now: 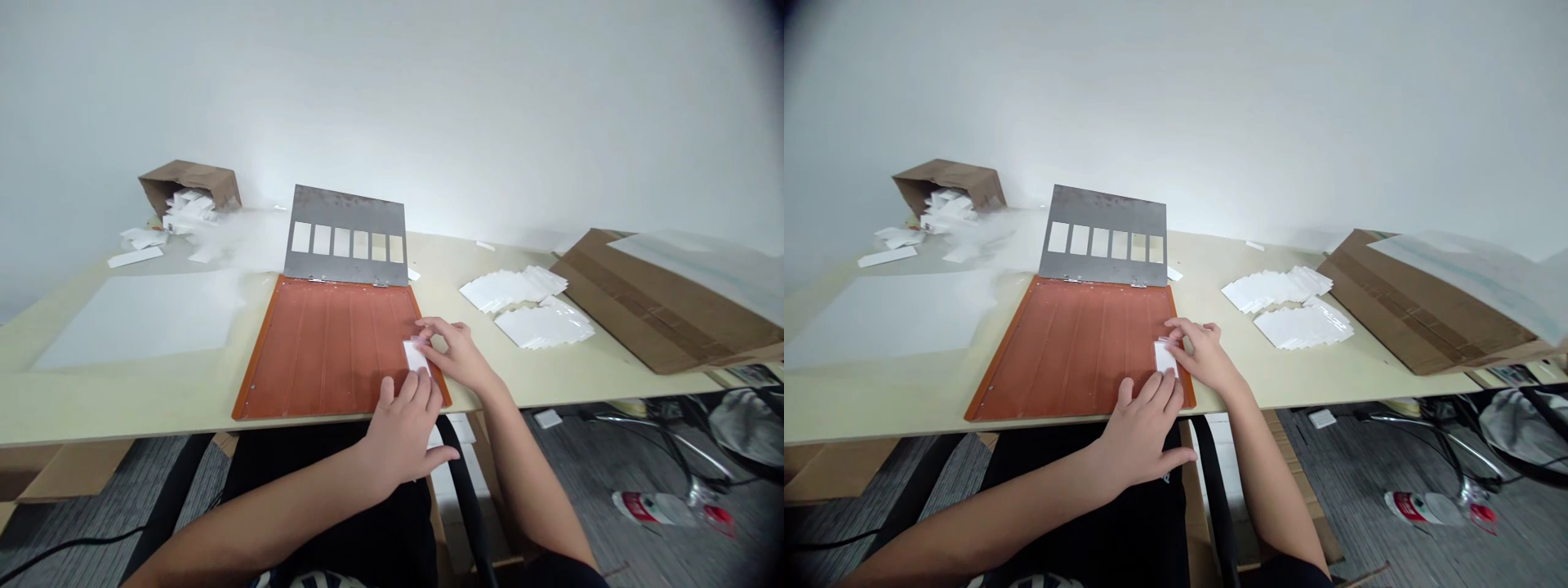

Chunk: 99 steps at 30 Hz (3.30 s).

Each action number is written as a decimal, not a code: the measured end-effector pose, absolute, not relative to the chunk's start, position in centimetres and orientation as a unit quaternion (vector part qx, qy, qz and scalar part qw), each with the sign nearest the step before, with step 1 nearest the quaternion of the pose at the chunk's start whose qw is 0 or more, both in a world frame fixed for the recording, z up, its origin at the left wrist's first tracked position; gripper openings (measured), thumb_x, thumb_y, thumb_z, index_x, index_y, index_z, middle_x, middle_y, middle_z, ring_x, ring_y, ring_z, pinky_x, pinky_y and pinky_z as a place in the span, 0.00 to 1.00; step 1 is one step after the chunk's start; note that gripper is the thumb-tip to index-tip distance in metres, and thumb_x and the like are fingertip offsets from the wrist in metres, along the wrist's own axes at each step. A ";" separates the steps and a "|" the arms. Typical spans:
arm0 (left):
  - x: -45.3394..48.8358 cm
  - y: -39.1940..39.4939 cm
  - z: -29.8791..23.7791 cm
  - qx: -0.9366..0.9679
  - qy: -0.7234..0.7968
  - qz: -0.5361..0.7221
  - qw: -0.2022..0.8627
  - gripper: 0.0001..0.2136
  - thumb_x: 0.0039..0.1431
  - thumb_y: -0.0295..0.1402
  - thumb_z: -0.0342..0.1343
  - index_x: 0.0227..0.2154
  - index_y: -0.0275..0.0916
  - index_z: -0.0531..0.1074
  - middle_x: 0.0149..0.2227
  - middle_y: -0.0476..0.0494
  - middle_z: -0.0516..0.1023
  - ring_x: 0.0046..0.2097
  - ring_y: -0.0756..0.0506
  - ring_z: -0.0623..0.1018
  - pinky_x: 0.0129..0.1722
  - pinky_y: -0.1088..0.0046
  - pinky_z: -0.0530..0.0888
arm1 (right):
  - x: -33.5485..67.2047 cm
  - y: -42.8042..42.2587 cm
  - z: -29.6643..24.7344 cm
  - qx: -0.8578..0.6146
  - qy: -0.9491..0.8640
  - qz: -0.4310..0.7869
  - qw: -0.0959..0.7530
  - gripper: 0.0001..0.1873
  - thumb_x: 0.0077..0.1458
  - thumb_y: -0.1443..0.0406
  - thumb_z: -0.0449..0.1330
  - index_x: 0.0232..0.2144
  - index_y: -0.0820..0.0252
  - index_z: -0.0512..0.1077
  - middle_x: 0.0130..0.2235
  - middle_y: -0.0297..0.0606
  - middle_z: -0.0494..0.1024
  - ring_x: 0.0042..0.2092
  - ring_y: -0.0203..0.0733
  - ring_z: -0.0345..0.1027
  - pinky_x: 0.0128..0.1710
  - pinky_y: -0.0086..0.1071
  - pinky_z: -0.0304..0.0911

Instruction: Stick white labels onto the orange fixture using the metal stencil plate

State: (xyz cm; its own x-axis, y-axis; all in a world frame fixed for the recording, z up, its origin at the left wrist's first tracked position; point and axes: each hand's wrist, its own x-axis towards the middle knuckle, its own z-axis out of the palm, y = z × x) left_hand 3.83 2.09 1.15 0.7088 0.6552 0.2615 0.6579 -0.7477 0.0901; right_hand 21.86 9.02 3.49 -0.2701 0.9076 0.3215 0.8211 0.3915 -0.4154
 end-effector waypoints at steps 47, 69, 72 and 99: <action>4.0 2.0 1.4 -0.922 -0.364 -0.129 0.032 0.40 0.60 0.61 0.39 0.61 0.30 0.63 0.65 0.30 0.61 0.61 0.34 0.61 0.53 0.54 0.63 | 22.2 8.1 2.0 -0.477 -0.829 0.040 0.288 0.14 0.66 0.65 0.47 0.40 0.53 0.73 0.44 0.36 0.82 0.45 0.40 0.75 0.62 0.47 0.55; 3.6 2.1 2.1 -0.928 -0.359 -0.102 -0.001 0.38 0.62 0.59 0.37 0.63 0.31 0.60 0.66 0.33 0.61 0.62 0.34 0.59 0.55 0.51 0.61 | 22.6 8.2 2.7 -0.469 -0.846 0.058 0.248 0.11 0.66 0.65 0.50 0.39 0.55 0.73 0.42 0.36 0.82 0.41 0.41 0.75 0.53 0.42 0.54; 3.6 2.1 2.2 -0.928 -0.359 -0.102 0.001 0.39 0.62 0.59 0.38 0.63 0.31 0.60 0.65 0.33 0.61 0.61 0.35 0.59 0.55 0.51 0.61 | 22.6 8.1 2.6 -0.469 -0.847 0.049 0.245 0.10 0.66 0.65 0.51 0.38 0.55 0.73 0.43 0.37 0.82 0.44 0.42 0.75 0.54 0.43 0.53; 3.2 1.8 1.9 -0.930 -0.350 -0.103 -0.028 0.42 0.59 0.62 0.40 0.63 0.29 0.58 0.66 0.32 0.60 0.64 0.34 0.57 0.56 0.49 0.59 | 22.7 7.1 1.5 -0.478 -0.839 0.020 0.260 0.11 0.65 0.65 0.53 0.38 0.52 0.76 0.48 0.37 0.81 0.52 0.46 0.73 0.55 0.48 0.50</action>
State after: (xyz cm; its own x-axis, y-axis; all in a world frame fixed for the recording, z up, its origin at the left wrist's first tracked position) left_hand 3.21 1.77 1.91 0.7331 0.6580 0.1721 0.6464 -0.7528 0.1247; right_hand 22.67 7.13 1.53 -0.4073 0.8126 0.4169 0.7921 0.5415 -0.2818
